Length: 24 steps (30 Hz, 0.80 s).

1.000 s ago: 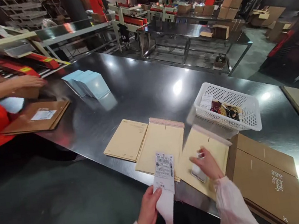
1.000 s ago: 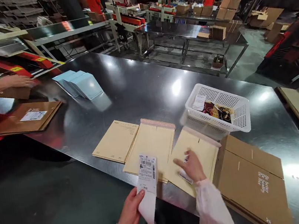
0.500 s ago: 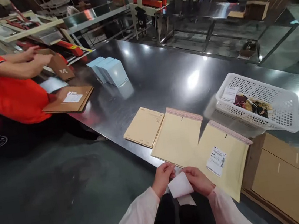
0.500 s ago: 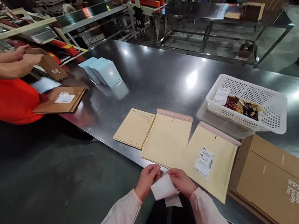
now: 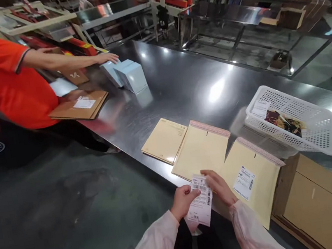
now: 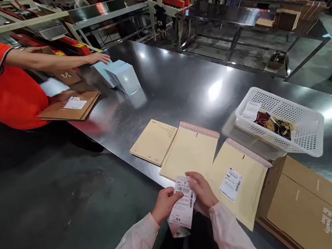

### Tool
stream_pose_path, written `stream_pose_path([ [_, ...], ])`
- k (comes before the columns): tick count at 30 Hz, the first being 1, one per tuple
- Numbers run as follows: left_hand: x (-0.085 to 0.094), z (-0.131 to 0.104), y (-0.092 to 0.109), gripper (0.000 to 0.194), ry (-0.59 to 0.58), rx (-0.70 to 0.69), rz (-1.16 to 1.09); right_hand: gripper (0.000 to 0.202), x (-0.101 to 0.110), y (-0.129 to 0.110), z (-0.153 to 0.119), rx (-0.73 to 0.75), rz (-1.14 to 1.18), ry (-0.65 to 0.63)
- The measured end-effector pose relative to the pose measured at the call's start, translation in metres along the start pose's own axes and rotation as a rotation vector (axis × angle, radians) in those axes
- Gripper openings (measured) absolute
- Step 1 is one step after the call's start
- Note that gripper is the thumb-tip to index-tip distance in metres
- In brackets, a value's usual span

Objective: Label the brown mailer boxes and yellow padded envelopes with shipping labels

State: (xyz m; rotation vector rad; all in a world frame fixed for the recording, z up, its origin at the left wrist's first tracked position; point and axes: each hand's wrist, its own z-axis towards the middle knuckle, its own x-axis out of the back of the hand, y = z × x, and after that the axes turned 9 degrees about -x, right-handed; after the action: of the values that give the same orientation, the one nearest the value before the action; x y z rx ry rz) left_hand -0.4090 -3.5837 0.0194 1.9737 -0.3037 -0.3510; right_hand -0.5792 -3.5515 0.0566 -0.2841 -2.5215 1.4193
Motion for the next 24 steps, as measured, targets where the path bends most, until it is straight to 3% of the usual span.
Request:
stream_pose_path([
  [2, 0.006, 0.000, 0.003, 0.047, 0.048, -0.044, 0.066, 0.039, 0.002, -0.009, -0.006, -0.071, -0.160, -0.157],
  [4, 0.012, 0.002, 0.007, 0.034, 0.085, -0.138, 0.114, 0.035, 0.000, -0.015, -0.009, -0.121, -0.221, -0.189],
  [7, 0.017, 0.009, 0.008, 0.055, -0.024, -0.198, 0.083, 0.036, -0.006, -0.016, -0.010, -0.121, -0.178, -0.196],
  [10, 0.014, 0.020, 0.000, 0.039, -0.108, -0.115, 0.054, 0.037, -0.014, -0.012, -0.007, -0.064, -0.201, -0.120],
  [16, -0.001, 0.033, -0.007, 0.046, 0.054, -0.131, 0.099, 0.030, -0.017, -0.001, 0.014, 0.034, -0.339, 0.128],
  [21, -0.003, 0.039, -0.003, 0.054, -0.003, -0.094, 0.028, 0.024, -0.009, -0.001, 0.034, -0.044, -0.319, 0.092],
  [24, 0.001, 0.043, -0.003, 0.057, 0.046, -0.093, 0.052, 0.028, -0.008, 0.001, 0.038, -0.071, -0.273, 0.050],
])
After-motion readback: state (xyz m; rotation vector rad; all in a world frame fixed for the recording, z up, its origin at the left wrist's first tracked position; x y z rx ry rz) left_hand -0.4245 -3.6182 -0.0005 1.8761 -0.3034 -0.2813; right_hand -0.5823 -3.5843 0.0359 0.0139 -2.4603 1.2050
